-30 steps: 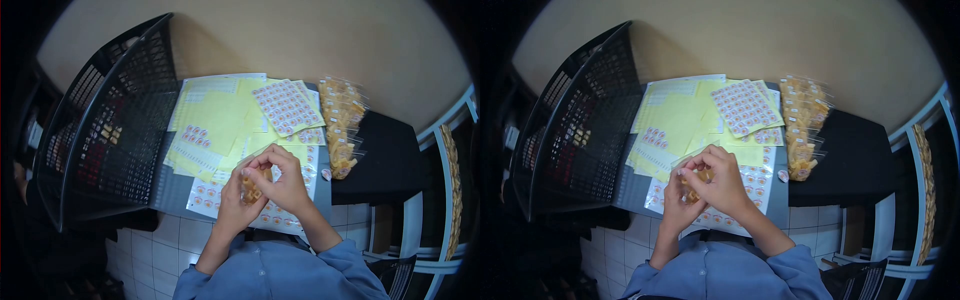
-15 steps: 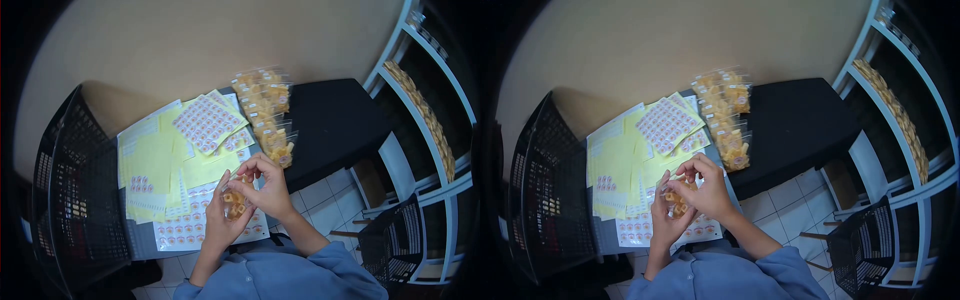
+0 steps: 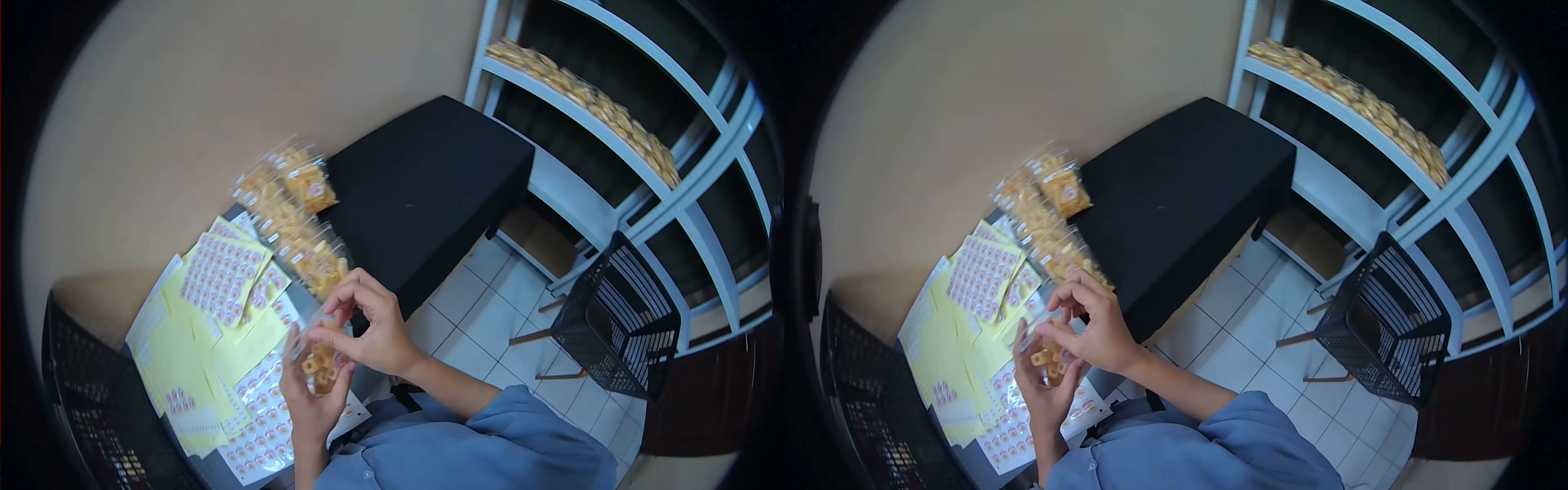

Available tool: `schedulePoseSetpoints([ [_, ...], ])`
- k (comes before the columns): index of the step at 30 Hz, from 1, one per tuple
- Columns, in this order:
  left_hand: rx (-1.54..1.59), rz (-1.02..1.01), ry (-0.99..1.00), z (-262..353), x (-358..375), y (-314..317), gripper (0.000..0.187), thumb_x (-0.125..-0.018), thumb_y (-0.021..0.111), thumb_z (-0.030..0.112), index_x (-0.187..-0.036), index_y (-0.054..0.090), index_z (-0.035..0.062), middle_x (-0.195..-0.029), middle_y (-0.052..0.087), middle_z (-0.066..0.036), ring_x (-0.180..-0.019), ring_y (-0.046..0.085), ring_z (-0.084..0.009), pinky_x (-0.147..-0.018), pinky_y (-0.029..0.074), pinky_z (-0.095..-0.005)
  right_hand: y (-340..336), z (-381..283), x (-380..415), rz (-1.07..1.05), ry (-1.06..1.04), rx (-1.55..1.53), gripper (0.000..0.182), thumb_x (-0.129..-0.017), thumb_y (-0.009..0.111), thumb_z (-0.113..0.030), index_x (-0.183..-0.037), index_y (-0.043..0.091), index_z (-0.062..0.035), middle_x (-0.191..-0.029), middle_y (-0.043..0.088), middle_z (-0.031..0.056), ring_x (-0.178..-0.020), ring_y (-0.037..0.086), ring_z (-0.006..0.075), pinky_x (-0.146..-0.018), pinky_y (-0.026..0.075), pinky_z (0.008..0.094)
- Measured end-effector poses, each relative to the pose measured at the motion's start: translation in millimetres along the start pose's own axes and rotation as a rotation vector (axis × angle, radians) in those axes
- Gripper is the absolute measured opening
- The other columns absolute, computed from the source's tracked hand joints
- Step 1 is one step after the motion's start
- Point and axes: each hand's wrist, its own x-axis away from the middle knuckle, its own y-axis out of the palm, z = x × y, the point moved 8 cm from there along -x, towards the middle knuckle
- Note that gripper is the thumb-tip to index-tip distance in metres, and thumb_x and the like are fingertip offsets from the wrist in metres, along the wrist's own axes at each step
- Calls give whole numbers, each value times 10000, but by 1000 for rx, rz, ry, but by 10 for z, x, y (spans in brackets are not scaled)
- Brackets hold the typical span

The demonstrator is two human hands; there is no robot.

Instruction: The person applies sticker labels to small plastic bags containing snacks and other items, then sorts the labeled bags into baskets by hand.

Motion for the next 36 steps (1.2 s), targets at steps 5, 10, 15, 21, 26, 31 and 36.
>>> schedulePoseSetpoints([
  [5,490,205,-235,-182,-17,-8,828,-632,659,-17,-1274,137,16,-1187,395,-178,-1097,423,-259,-897,384,-352,-224,215,150,-76,125,-285,542,-597,758,-190,-1022,465,-24,-986,431,49,-838,476,129,-720,391,253],
  [10,615,251,-364,-419,88,176,863,-613,680,-2,-1279,132,14,-1186,374,-196,-1054,446,-253,-888,386,-341,-179,307,403,-425,211,-33,568,-623,734,-212,-1076,465,-1,-963,525,91,-865,522,153,-751,425,272],
  [15,556,160,-195,-230,-23,300,1076,-546,787,236,-1310,51,64,-1256,299,-178,-1152,339,-281,-928,322,-388,-490,644,482,-190,273,-264,475,-657,703,-95,-1062,470,-12,-971,554,71,-891,542,141,-796,435,272],
  [21,386,444,-306,-453,192,-222,718,-683,562,99,-1286,175,56,-1239,321,-169,-1136,353,-270,-884,366,-383,-1329,1469,-260,151,189,-10,392,-680,684,-98,-999,480,2,-925,562,54,-874,529,108,-756,422,253],
  [26,197,634,-308,-597,554,-751,583,-771,471,69,-1284,195,65,-1238,325,-152,-1139,355,-248,-866,392,-364,-1069,2441,-852,-54,247,145,411,-685,687,-157,-1006,491,8,-913,577,72,-852,541,127,-757,417,250],
  [31,64,805,-402,-677,883,-1142,551,-770,453,56,-1267,215,67,-1223,340,-138,-1130,360,-236,-861,391,-356,-499,2883,-1241,-218,239,299,427,-685,681,-234,-988,504,8,-888,593,110,-840,564,172,-731,433,286],
  [36,14,891,-433,-707,1085,-1271,521,-792,444,74,-1260,217,67,-1214,343,-133,-1126,358,-229,-851,396,-350,-303,3043,-1357,-203,250,194,441,-739,630,-197,-1087,434,-11,-954,563,130,-864,557,193,-749,432,292],
])
